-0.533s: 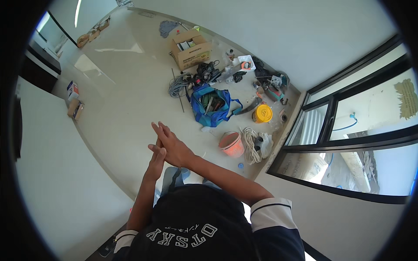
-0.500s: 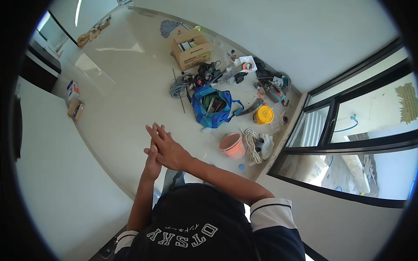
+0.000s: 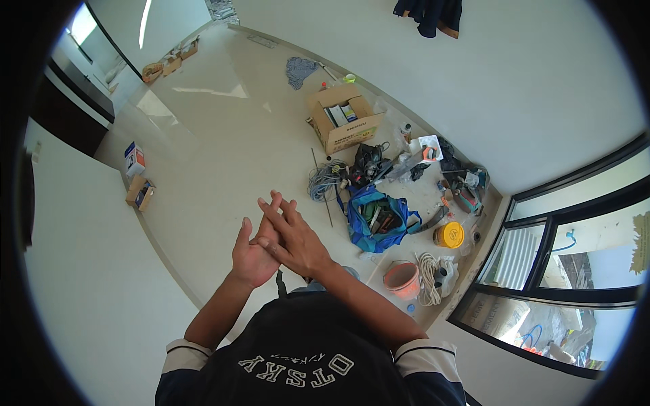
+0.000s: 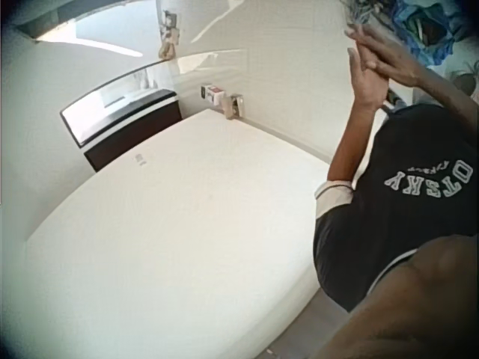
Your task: The person uses pliers to pull at a wire on a concrete pillar, moves a wooden board, and then uses a hammer to secure wooden formwork with nails while standing on a ladder.
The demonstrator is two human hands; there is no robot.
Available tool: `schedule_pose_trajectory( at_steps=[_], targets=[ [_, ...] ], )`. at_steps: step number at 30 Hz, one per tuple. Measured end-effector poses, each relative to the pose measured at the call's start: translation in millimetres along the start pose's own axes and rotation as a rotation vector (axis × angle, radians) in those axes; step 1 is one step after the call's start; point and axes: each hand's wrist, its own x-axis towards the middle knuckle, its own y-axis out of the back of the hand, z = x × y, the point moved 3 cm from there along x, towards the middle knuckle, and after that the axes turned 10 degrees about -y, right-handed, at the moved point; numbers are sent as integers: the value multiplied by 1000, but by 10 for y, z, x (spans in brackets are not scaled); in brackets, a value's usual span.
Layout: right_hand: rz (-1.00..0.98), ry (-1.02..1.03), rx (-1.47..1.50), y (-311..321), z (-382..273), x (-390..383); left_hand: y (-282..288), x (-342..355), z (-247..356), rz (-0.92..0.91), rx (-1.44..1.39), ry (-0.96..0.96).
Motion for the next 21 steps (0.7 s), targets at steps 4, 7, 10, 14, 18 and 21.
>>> schedule_pose_trajectory(
  at_steps=[4,7,10,14,18,21],
  targets=[
    [72,-146,153,246,590,615,266,511,129,-148,-96,81],
    [153,-446,75,563,1451,984,581,820,421,-254,-248,187],
    [183,-741,-106,701,2539,1075,1113,1255,806,-290,6,257],
    [-257,-969,-249,582,3456,1543,2283,1478,1355,237,1113,216],
    [-573,-809,-357,127,3584,2997,3493,1210,1773,669,1565,409],
    [-544,-445,-505,-255,2979,4303,4186,696,1848,906,1448,600]
  ],
)
